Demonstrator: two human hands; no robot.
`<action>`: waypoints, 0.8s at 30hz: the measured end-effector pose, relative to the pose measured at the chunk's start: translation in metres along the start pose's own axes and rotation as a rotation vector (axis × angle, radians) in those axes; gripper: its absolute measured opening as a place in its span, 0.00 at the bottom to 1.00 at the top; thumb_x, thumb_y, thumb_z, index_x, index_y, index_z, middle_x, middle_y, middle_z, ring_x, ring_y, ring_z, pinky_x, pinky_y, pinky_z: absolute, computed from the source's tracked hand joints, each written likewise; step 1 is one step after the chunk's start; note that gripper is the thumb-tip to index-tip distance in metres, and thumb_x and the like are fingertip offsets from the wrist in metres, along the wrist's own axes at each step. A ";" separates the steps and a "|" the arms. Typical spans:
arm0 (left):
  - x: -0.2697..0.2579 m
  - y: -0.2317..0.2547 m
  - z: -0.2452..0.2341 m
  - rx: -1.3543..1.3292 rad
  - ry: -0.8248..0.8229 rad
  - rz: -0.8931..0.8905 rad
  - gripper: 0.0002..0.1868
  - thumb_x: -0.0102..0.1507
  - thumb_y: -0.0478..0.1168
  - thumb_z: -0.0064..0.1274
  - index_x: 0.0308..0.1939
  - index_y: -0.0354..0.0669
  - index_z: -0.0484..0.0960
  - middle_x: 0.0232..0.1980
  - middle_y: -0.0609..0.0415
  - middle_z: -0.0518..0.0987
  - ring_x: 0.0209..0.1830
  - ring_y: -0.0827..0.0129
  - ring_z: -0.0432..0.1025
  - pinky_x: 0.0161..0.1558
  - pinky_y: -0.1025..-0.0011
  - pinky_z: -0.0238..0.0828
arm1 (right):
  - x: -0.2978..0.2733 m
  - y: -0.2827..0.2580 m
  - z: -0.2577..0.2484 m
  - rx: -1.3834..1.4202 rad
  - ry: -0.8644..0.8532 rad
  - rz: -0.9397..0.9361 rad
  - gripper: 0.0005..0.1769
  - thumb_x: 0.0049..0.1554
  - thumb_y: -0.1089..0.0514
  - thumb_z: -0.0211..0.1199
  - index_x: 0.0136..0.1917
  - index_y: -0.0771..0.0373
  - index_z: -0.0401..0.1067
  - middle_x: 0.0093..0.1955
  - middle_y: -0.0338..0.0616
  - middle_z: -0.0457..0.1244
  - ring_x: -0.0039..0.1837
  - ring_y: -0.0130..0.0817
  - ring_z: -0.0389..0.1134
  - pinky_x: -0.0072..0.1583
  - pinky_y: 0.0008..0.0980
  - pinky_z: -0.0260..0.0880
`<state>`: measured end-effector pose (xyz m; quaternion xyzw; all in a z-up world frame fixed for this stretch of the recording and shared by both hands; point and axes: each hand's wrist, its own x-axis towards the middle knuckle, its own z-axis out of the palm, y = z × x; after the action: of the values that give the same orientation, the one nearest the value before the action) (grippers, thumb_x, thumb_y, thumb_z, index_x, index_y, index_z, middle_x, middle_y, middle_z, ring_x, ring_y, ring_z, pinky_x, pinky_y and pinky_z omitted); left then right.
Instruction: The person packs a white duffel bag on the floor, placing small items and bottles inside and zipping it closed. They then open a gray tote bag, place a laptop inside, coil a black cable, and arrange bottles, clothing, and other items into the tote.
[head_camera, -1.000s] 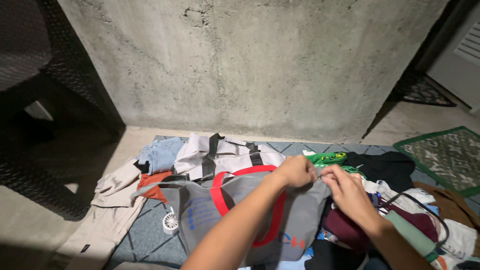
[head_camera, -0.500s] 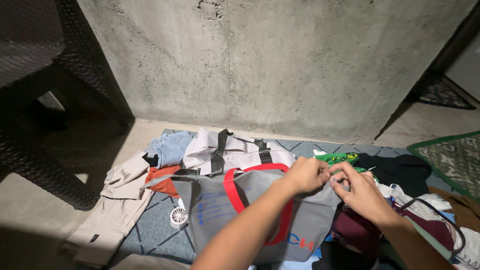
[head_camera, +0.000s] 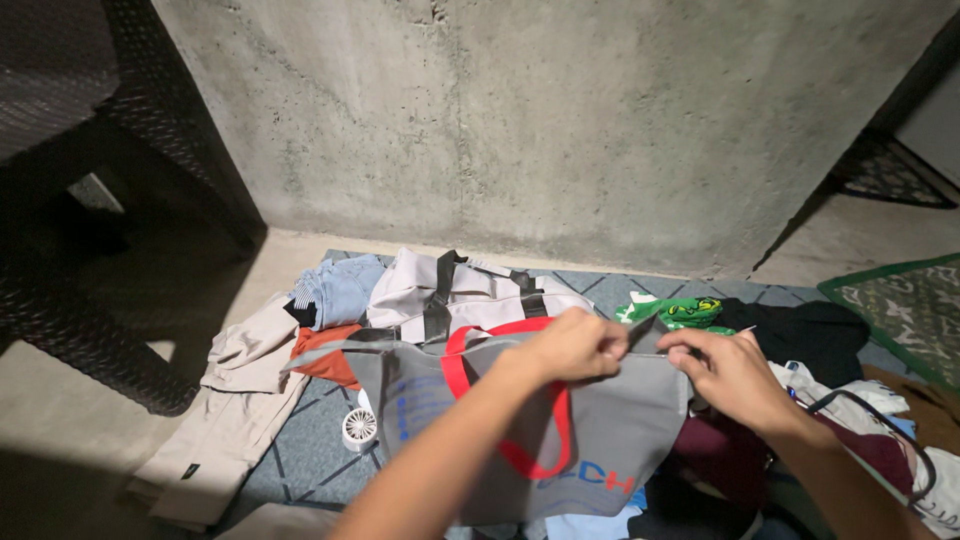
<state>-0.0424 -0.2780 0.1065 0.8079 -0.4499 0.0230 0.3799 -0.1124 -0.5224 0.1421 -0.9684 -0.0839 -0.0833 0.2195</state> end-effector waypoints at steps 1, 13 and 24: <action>-0.007 -0.001 -0.005 0.043 0.020 0.035 0.07 0.53 0.40 0.59 0.31 0.44 0.78 0.27 0.50 0.79 0.30 0.56 0.77 0.37 0.61 0.74 | 0.000 0.000 0.000 0.011 0.010 -0.039 0.11 0.55 0.53 0.67 0.52 0.53 0.81 0.32 0.50 0.69 0.28 0.37 0.68 0.38 0.36 0.68; -0.079 0.000 -0.101 0.180 0.051 -0.457 0.24 0.53 0.54 0.66 0.42 0.41 0.79 0.41 0.40 0.83 0.44 0.48 0.79 0.48 0.57 0.75 | 0.005 -0.003 0.000 -0.059 -0.089 -0.218 0.18 0.50 0.60 0.58 0.51 0.48 0.82 0.47 0.41 0.73 0.49 0.42 0.74 0.55 0.38 0.67; -0.104 0.001 -0.073 0.593 -0.226 -0.371 0.14 0.56 0.40 0.55 0.45 0.46 0.84 0.43 0.44 0.84 0.49 0.49 0.78 0.56 0.49 0.64 | 0.006 -0.078 0.014 -0.657 -0.181 -0.185 0.15 0.58 0.43 0.59 0.56 0.42 0.79 0.56 0.37 0.68 0.63 0.37 0.66 0.70 0.47 0.54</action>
<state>-0.0826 -0.1584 0.1192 0.9482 -0.3087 -0.0061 0.0747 -0.1199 -0.4462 0.1633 -0.9791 -0.1590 -0.0390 -0.1208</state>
